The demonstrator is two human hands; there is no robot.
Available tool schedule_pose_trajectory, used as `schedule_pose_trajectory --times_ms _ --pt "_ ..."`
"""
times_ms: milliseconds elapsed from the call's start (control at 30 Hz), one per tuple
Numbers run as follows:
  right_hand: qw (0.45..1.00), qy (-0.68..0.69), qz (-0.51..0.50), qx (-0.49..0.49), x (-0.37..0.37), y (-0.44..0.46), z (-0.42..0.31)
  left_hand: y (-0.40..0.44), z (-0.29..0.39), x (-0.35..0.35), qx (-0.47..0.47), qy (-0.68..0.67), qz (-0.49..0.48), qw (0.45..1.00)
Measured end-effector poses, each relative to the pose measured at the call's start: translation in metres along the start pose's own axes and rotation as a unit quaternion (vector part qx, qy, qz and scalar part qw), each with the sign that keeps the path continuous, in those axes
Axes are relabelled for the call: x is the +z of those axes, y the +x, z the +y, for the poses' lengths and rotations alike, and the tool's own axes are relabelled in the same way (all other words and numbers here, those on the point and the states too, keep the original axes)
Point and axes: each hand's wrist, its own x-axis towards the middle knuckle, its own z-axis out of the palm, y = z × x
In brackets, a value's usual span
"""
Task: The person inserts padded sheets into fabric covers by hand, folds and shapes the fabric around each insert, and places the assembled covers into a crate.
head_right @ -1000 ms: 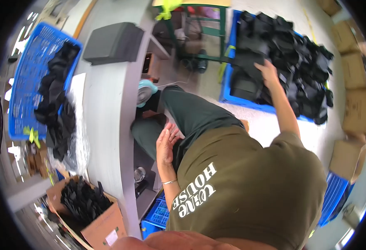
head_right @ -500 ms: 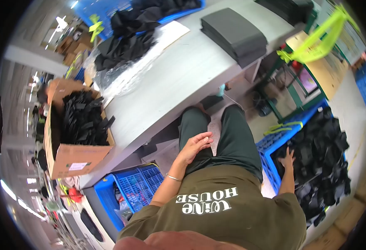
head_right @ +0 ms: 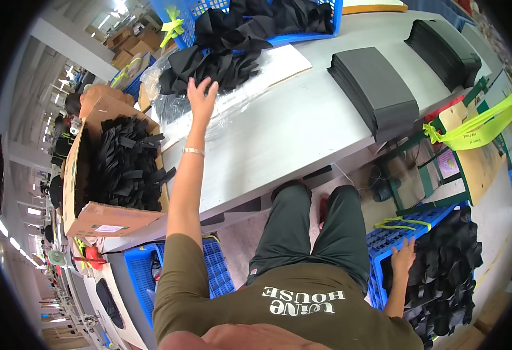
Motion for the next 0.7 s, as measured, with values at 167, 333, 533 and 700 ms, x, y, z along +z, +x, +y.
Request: schedule_pose_trajectory --times_ms 167,333,533,700 --pt "0.978 0.117 0.056 -0.163 -0.034 -0.010 -0.090 0.031 -0.046 0.032 -0.063 0.094 0.004 0.994" --pt "0.934 0.154 0.081 -0.312 -0.073 -0.021 -0.181 -0.026 0.034 -0.023 -0.009 0.029 0.195 0.980" --pt "0.775 0.281 0.173 -0.539 -0.135 -0.050 -0.312 -0.129 0.104 -0.071 -0.125 -0.113 0.148 0.974" --pt "0.664 0.355 0.175 -0.635 -0.159 -0.064 -0.393 -0.195 0.174 -0.107 -0.029 -0.126 0.022 0.991"
